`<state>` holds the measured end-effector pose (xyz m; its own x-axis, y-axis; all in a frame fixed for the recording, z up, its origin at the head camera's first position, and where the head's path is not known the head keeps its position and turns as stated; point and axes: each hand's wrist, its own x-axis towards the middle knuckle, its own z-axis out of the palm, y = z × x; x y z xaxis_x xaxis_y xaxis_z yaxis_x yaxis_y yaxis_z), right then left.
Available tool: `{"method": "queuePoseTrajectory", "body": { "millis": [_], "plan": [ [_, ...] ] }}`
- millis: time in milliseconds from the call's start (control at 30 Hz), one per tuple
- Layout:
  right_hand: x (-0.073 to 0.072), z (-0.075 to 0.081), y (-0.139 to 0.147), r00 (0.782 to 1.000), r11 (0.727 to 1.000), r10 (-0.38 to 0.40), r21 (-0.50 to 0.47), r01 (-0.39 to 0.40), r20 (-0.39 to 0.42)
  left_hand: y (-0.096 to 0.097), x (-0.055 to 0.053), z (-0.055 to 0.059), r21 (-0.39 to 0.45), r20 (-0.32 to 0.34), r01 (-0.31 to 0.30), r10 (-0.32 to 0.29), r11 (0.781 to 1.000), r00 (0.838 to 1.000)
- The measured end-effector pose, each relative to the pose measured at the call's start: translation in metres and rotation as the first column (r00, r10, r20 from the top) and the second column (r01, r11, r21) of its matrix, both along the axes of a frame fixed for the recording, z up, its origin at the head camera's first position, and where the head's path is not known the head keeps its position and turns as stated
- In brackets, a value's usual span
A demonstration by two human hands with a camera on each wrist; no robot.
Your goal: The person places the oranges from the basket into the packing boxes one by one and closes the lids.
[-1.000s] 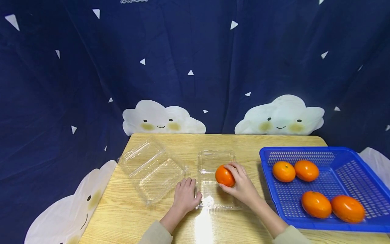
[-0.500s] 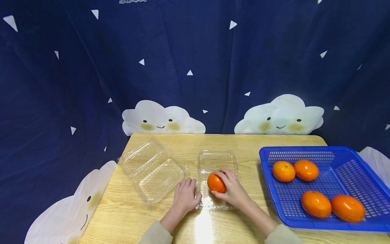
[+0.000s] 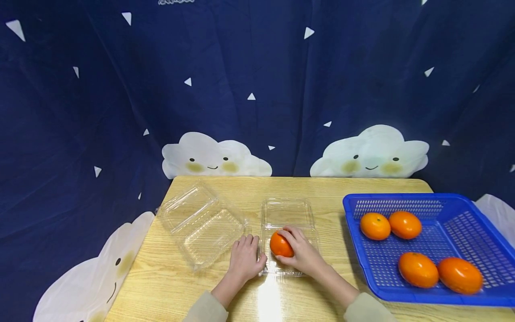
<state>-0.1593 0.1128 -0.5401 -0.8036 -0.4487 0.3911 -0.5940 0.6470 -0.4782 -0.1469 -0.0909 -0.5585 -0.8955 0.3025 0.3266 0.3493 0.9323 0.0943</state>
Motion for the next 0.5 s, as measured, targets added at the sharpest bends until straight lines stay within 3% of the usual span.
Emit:
{"method": "queuePoseTrajectory", "body": {
  "millis": [500],
  "plan": [
    [-0.0041, -0.0074, -0.0061, 0.999, 0.996, 0.052, 0.067, -0.051, -0.014, 0.0006, -0.0008, -0.0010, -0.013, -0.014, -0.004, 0.004, 1.000, 1.000]
  ]
}}
